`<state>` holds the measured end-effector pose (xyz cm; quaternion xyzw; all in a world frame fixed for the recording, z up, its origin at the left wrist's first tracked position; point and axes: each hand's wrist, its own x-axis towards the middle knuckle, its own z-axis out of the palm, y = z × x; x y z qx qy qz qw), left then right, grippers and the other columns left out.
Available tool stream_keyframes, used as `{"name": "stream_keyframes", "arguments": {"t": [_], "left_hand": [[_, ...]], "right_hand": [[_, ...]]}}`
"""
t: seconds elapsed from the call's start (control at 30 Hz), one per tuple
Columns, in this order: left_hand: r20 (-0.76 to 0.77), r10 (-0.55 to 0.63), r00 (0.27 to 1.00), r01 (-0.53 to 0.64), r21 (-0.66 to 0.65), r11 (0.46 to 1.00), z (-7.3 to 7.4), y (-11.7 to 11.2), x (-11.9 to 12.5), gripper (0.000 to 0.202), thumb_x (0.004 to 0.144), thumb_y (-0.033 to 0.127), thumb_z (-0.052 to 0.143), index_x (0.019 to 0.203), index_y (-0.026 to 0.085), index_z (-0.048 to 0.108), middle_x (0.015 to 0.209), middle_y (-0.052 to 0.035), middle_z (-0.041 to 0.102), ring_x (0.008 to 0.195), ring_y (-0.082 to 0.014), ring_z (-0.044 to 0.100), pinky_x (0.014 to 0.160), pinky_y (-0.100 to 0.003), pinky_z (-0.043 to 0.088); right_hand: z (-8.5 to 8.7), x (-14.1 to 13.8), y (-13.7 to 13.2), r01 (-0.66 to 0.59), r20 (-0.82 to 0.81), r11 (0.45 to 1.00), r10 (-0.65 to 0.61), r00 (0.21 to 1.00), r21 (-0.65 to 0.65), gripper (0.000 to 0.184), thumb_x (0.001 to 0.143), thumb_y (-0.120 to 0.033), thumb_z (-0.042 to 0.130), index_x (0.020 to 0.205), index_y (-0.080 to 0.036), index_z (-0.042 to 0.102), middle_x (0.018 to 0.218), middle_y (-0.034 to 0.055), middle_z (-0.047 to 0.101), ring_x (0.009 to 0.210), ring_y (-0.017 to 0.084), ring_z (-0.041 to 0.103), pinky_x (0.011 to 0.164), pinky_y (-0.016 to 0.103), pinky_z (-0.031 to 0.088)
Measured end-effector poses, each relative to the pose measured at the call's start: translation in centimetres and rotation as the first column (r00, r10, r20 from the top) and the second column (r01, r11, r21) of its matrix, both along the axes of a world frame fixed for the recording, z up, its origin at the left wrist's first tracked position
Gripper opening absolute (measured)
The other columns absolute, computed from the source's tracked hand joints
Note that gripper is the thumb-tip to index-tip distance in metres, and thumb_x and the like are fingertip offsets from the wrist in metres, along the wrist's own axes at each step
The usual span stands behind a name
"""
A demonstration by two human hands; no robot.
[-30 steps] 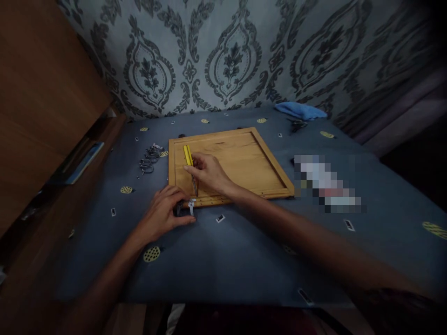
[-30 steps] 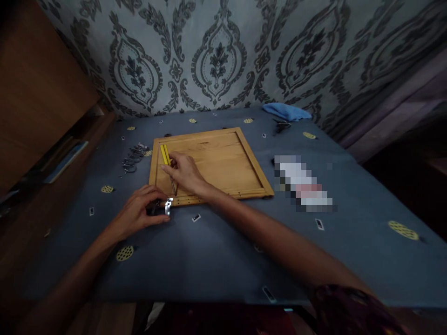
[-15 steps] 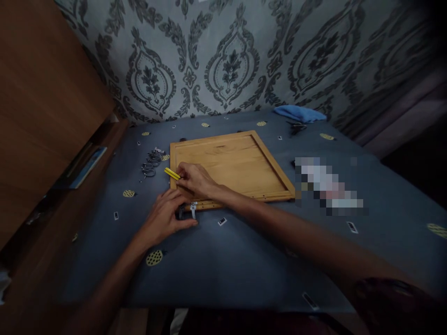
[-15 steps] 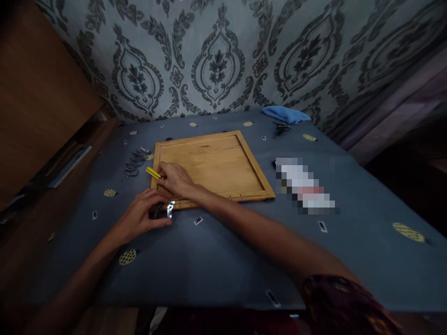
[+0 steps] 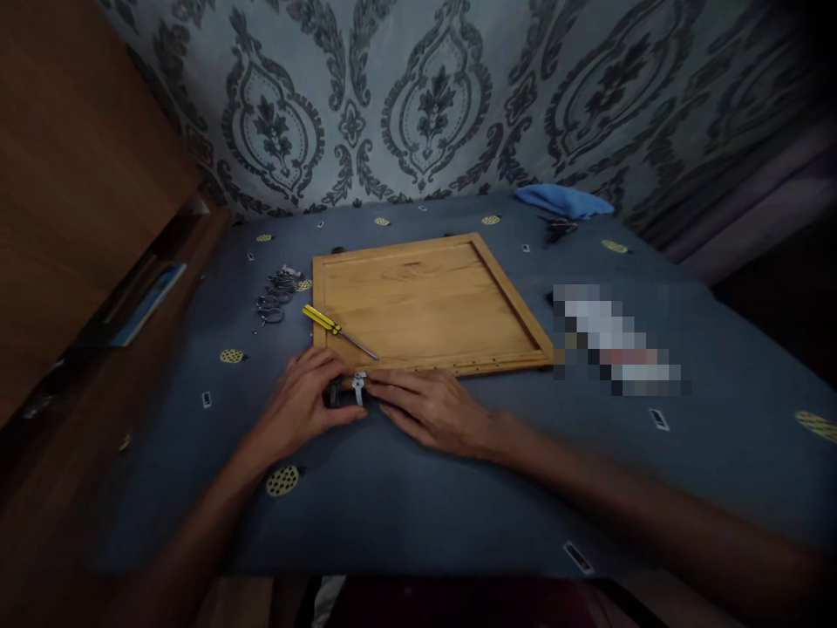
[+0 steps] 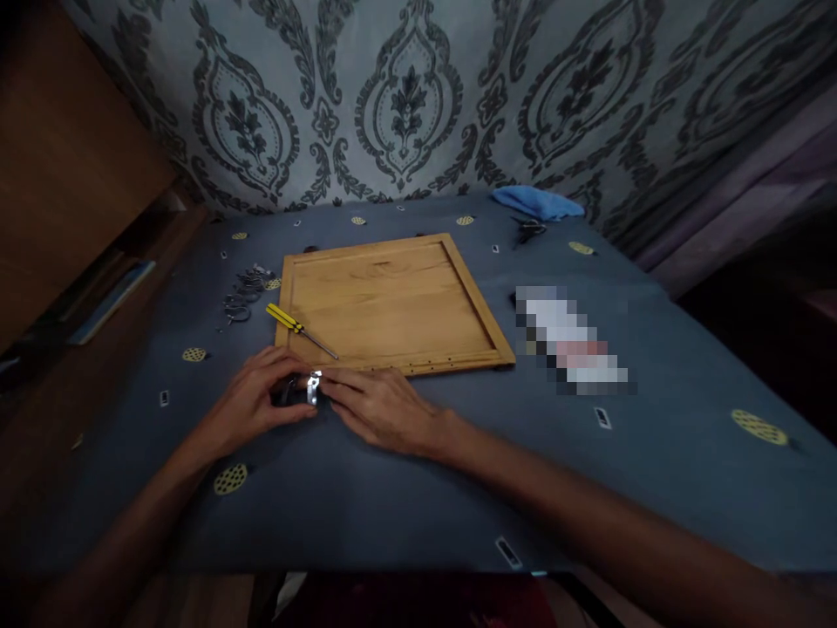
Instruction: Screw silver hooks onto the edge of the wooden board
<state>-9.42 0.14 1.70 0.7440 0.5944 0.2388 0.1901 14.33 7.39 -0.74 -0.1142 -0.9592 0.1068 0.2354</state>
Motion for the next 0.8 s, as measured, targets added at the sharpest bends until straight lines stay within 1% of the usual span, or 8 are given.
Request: {"name": "stream_keyframes", "arguments": {"t": [0.1,0.23,0.4,0.57,0.63,0.7,0.77,0.8], "left_hand": [[0.001,0.000,1.000,0.000,-0.006,1.000,0.1,0.0,0.0,0.033,0.082,0.042,0.087,0.106,0.025,0.073,0.103,-0.0030,0.069,0.102,-0.0262,0.062,0.089,-0.039,0.045],[-0.009,-0.002,1.000,0.002,-0.022,1.000,0.3,0.0,-0.1,0.034,0.082,0.043,0.086,0.109,0.026,0.073,0.107,-0.0034,0.071,0.105,-0.0268,0.062,0.089,-0.039,0.046],[-0.006,-0.006,1.000,0.006,0.002,1.000,0.3,0.0,-0.1,0.035,0.082,0.042,0.086,0.111,0.027,0.074,0.108,-0.0036,0.072,0.105,-0.0268,0.064,0.089,-0.039,0.046],[-0.003,-0.006,1.000,0.006,-0.009,1.000,0.2,-0.1,0.0,0.037,0.082,0.047,0.085,0.112,0.028,0.074,0.109,-0.0041,0.073,0.106,-0.0272,0.064,0.091,-0.040,0.047],[0.019,-0.017,1.000,0.017,-0.018,1.000,0.4,-0.1,-0.3,0.038,0.083,0.050,0.084,0.111,0.028,0.074,0.110,-0.0040,0.073,0.106,-0.0273,0.064,0.091,-0.041,0.048],[0.069,-0.013,0.998,0.016,-0.035,0.999,1.1,0.1,-0.8,0.036,0.086,0.052,0.080,0.112,0.027,0.074,0.109,-0.0041,0.073,0.104,-0.0266,0.066,0.089,-0.040,0.050],[0.114,0.018,0.993,-0.014,-0.036,0.999,1.9,0.7,-1.5,0.032,0.093,0.050,0.072,0.113,0.026,0.073,0.109,-0.0049,0.073,0.102,-0.0258,0.067,0.088,-0.039,0.053],[0.116,0.041,0.992,-0.040,-0.016,0.999,2.4,1.3,-1.9,0.029,0.096,0.048,0.067,0.113,0.024,0.073,0.109,-0.0057,0.073,0.103,-0.0257,0.068,0.089,-0.039,0.054]], "right_hand": [[0.4,-0.3,0.2,-0.014,0.087,1.000,0.013,0.996,0.003,0.033,0.102,-0.017,0.055,0.133,-0.018,0.066,0.142,0.0149,0.068,0.110,0.023,0.075,0.087,0.038,0.064],[1.2,-0.7,0.2,-0.022,0.172,1.000,0.020,0.985,0.011,0.033,0.100,-0.014,0.058,0.131,-0.019,0.067,0.143,0.0139,0.067,0.101,0.024,0.077,0.077,0.036,0.064],[1.4,-0.7,-0.1,0.004,0.200,1.000,-0.004,0.980,0.000,0.034,0.098,-0.011,0.062,0.130,-0.021,0.066,0.144,0.0128,0.066,0.096,0.022,0.077,0.079,0.033,0.063],[1.5,-0.9,-0.2,0.014,0.260,1.000,-0.018,0.965,0.016,0.041,0.093,-0.007,0.065,0.132,-0.021,0.065,0.147,0.0128,0.064,0.086,0.020,0.076,0.069,0.033,0.062],[1.7,-1.0,-0.2,0.009,0.278,1.000,-0.013,0.961,0.019,0.042,0.092,-0.007,0.064,0.132,-0.021,0.065,0.147,0.0125,0.065,0.085,0.021,0.076,0.067,0.034,0.061],[1.8,-1.0,-0.1,0.006,0.285,1.000,-0.010,0.958,0.017,0.042,0.093,-0.006,0.062,0.132,-0.021,0.066,0.145,0.0117,0.066,0.086,0.021,0.075,0.066,0.034,0.061],[1.9,-1.0,-0.1,0.006,0.291,1.000,-0.011,0.957,0.018,0.045,0.094,-0.004,0.058,0.134,-0.021,0.065,0.145,0.0110,0.066,0.087,0.020,0.075,0.066,0.033,0.061],[2.0,-1.0,-0.1,0.007,0.293,1.000,-0.013,0.956,0.021,0.047,0.093,-0.003,0.058,0.136,-0.022,0.064,0.146,0.0108,0.066,0.087,0.020,0.075,0.066,0.032,0.061]]}}
